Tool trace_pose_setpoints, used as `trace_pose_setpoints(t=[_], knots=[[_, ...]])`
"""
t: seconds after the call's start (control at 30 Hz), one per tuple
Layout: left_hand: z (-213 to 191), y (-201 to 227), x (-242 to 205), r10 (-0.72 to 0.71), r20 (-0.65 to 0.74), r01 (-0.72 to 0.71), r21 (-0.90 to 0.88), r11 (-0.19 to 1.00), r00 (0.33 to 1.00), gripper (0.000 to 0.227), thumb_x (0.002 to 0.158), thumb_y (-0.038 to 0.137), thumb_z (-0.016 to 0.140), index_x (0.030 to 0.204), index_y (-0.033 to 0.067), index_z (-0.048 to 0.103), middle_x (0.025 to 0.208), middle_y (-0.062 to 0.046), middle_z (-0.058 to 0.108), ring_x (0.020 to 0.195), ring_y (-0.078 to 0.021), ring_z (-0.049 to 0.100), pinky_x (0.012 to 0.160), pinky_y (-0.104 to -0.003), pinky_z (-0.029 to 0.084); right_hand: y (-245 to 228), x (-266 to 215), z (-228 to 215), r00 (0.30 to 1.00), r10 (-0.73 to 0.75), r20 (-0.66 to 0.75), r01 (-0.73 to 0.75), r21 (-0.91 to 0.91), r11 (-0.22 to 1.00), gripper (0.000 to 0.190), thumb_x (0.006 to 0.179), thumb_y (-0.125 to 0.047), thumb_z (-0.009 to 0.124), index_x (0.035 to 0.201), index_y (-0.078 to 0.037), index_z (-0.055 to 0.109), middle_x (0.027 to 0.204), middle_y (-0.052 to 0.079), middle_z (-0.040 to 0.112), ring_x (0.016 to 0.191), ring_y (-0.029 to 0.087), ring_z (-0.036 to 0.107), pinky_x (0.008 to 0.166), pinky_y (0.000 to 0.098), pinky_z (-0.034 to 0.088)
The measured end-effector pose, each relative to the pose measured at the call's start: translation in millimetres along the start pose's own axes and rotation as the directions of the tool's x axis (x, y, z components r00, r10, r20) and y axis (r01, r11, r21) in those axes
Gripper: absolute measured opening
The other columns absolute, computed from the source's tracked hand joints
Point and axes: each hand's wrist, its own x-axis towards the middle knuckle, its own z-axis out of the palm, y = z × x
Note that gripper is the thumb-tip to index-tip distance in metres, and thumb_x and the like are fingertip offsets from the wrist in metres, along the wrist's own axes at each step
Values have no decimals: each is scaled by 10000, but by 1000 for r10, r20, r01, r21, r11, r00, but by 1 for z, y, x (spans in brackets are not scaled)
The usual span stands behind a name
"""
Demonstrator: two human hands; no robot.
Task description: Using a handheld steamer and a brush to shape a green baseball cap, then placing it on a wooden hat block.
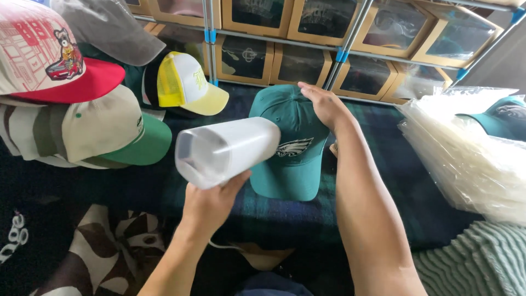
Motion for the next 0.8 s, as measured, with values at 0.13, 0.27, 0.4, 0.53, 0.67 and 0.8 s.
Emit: trace_pose_setpoints(t=[0.13,0.27,0.4,0.53,0.67,0.8], knots=[[-1,45,7,461,-66,-428,273,861,885,428,920,438,773,798,46,652,663,-161,629,663,-463,682,486,-516,562,5,11,1,998,-61,-16,61,6,998,459,1033,-383,453,1451,-271,605,1516,33,549,1456,272,439,1262,457,308],[-20,129,52,229,407,-395,391,832,885,587,929,453,737,1264,5,556,1009,-165,723,813,-353,736,679,-492,610,-16,-1,-1,998,33,62,-28,-70,997,584,1008,-393,297,1518,-175,483,1611,29,447,1512,206,357,1233,369,227],[-15,180,78,-32,483,-319,626,712,875,591,928,562,697,1299,107,624,1236,-119,688,1119,-341,660,923,-483,536,-14,-2,2,998,34,59,-30,-56,998,551,998,-381,325,1457,-160,533,1561,42,498,1450,204,415,1186,373,280],[-6,196,85,-68,531,-384,688,616,844,645,922,623,709,1300,103,656,1224,-109,701,1105,-332,673,924,-460,537,-8,-4,-10,999,42,19,-41,-37,998,528,991,-373,346,1412,-148,570,1523,52,536,1405,203,458,1150,375,320],[1,196,92,-35,487,-367,702,610,873,651,920,609,721,1307,90,650,1288,-150,663,1163,-385,648,957,-519,539,-8,-8,2,998,46,36,-45,-34,998,497,980,-360,378,1344,-130,627,1467,68,594,1336,202,523,1097,379,379],[-14,186,81,-44,497,-336,647,684,867,557,930,567,703,1198,78,700,1116,-144,737,1016,-344,702,868,-459,557,-14,-3,-4,999,30,14,-30,-22,999,474,969,-347,409,1276,-112,683,1411,83,652,1267,200,587,1044,382,439]])
